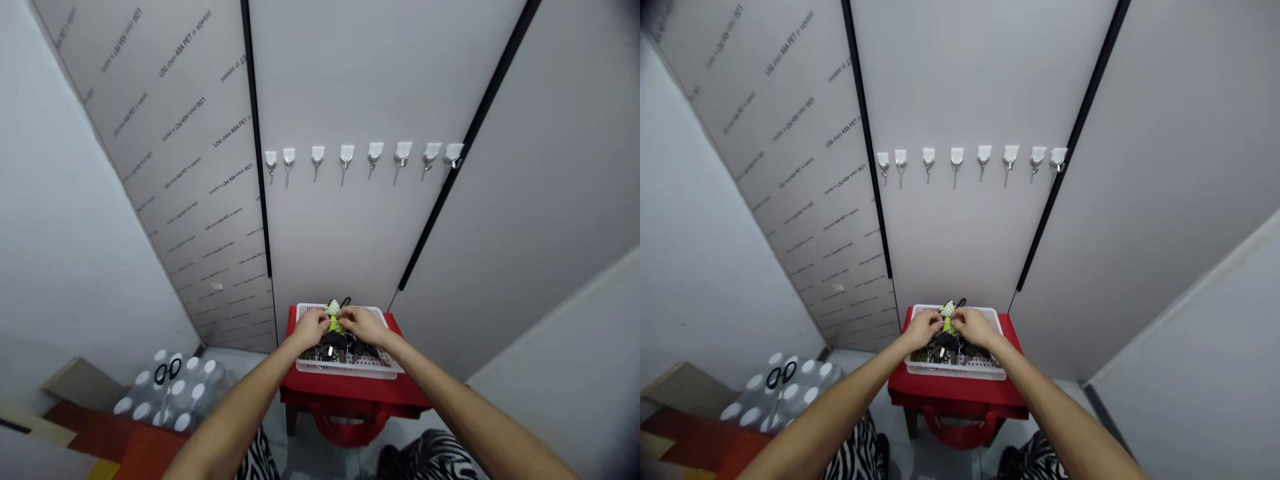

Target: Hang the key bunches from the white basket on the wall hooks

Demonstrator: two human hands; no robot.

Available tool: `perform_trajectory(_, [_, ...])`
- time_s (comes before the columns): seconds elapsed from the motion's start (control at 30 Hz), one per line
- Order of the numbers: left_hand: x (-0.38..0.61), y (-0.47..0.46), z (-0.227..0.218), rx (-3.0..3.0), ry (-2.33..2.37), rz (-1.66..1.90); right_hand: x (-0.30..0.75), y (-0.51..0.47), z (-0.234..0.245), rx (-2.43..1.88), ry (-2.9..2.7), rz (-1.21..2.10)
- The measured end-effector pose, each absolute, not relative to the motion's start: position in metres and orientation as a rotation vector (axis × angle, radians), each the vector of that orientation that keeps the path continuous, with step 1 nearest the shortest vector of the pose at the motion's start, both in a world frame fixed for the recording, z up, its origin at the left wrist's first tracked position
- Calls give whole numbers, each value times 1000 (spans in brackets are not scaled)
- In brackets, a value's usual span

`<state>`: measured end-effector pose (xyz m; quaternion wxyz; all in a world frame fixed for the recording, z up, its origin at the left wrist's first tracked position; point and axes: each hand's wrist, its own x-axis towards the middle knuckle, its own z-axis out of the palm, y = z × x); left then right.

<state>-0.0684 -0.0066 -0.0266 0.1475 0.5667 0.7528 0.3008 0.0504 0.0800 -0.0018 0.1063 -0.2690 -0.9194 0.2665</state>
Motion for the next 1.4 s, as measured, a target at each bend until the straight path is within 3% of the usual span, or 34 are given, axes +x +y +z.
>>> perform_trajectory(0.2, [-70,-9,-2,1604,2057,1078,46,90,0,-1047,-2423,764])
perform_trajectory(0.5, [-72,-19,17,1550,1896,1405,40,75,10,-782,-2163,1565])
perform_trajectory(0.7, [-81,-16,32,1341,1712,1530,39,75,38,-743,-1921,1727])
perform_trajectory(1.0, [-80,-21,43,966,1524,1584,34,76,93,-591,-1761,1823])
perform_trajectory(1.17, [-74,-22,45,692,1116,1333,33,68,88,-450,-1761,1911])
perform_trajectory(1.4, [-62,-17,40,632,965,1691,46,56,70,-361,-2131,1657])
